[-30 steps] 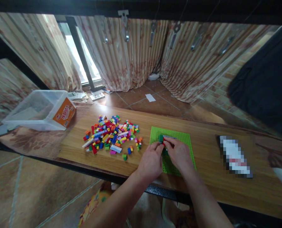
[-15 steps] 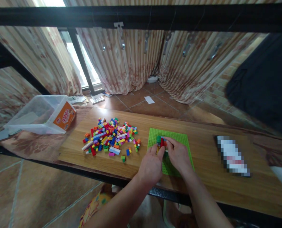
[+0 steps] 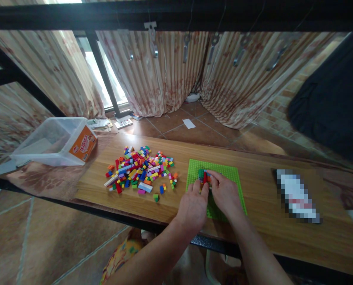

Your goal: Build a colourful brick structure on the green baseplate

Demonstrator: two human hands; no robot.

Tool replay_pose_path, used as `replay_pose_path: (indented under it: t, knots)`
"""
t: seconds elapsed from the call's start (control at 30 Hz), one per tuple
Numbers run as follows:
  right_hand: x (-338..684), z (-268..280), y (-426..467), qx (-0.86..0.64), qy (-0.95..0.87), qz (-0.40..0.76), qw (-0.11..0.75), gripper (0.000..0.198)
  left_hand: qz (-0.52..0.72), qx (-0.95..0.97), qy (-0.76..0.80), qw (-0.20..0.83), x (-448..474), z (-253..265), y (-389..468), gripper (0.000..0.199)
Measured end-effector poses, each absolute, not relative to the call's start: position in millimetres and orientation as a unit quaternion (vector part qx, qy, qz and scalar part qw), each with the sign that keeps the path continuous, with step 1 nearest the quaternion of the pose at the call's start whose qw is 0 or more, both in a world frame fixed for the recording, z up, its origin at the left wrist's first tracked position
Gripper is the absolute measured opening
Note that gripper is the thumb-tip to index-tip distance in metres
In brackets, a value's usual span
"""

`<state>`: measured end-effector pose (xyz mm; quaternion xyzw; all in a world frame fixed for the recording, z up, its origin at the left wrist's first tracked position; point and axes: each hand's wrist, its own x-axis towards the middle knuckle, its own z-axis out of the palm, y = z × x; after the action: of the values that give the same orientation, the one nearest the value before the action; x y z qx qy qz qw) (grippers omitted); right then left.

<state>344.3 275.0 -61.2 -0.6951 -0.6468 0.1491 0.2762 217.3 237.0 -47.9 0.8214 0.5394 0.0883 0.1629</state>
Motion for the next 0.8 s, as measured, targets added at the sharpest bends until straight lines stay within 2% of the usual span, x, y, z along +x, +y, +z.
replay_pose_path:
  t: [0.33,0.8]
  knots:
    - [344,-61,276,-0.689,-0.649,0.154,0.283,0.038,0.154,0.813,0.524,0.201,212,-57,240,0.049]
    - [340,-61,268,-0.663,-0.679,0.155,0.274,0.036,0.171,0.806,0.530,0.203,213,-56,239,0.050]
